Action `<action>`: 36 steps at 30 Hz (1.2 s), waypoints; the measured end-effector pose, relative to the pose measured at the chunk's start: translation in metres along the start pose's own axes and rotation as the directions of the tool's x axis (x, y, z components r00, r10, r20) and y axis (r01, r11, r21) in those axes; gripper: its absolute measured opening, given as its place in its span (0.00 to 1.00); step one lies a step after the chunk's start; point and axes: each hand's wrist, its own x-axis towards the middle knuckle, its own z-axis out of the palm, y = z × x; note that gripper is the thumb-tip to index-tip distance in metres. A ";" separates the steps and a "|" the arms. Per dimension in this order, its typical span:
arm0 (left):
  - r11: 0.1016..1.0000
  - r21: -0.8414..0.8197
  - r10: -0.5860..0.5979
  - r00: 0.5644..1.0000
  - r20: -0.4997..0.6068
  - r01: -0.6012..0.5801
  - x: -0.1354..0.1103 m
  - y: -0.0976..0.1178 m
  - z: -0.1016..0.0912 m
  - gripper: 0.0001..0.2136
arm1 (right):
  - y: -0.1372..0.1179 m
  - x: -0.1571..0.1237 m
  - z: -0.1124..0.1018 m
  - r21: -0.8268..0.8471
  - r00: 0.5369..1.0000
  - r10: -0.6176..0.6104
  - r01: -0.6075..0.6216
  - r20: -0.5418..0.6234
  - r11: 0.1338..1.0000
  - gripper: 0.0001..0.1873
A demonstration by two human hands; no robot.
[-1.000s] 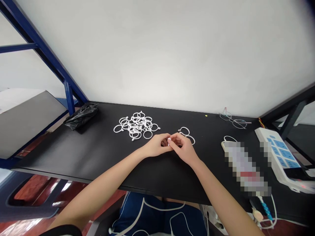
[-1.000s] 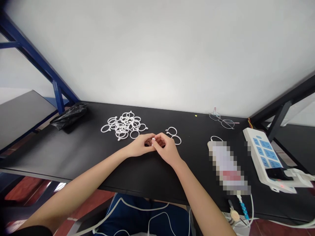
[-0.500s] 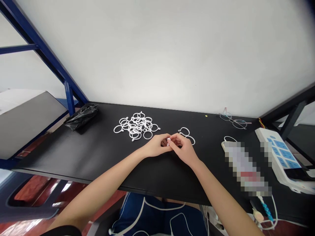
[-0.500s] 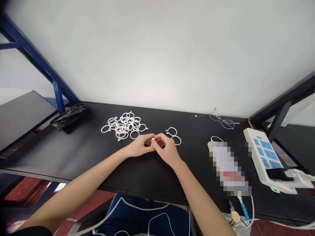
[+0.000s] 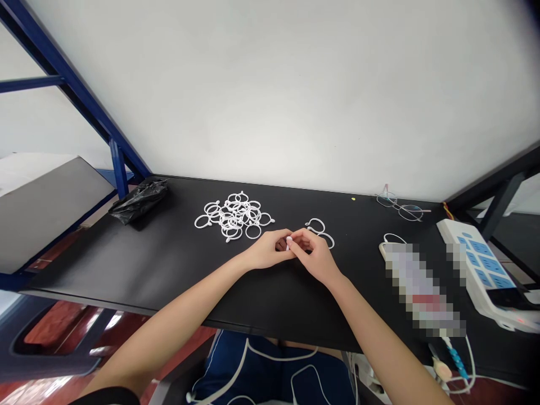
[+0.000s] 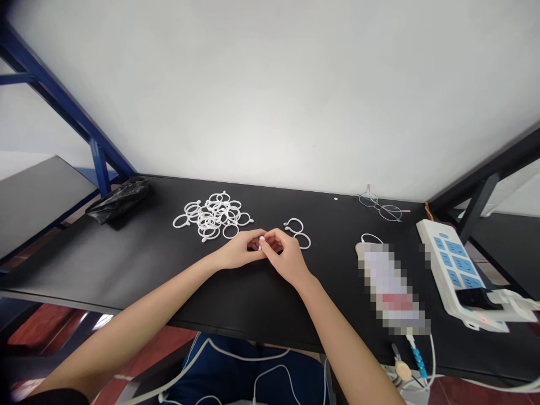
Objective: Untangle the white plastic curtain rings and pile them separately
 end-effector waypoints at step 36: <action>0.992 0.121 0.022 1.000 -0.016 -0.020 0.000 0.003 -0.001 0.08 | -0.001 0.001 0.000 0.026 1.000 0.005 -0.005 0.011 1.000 0.08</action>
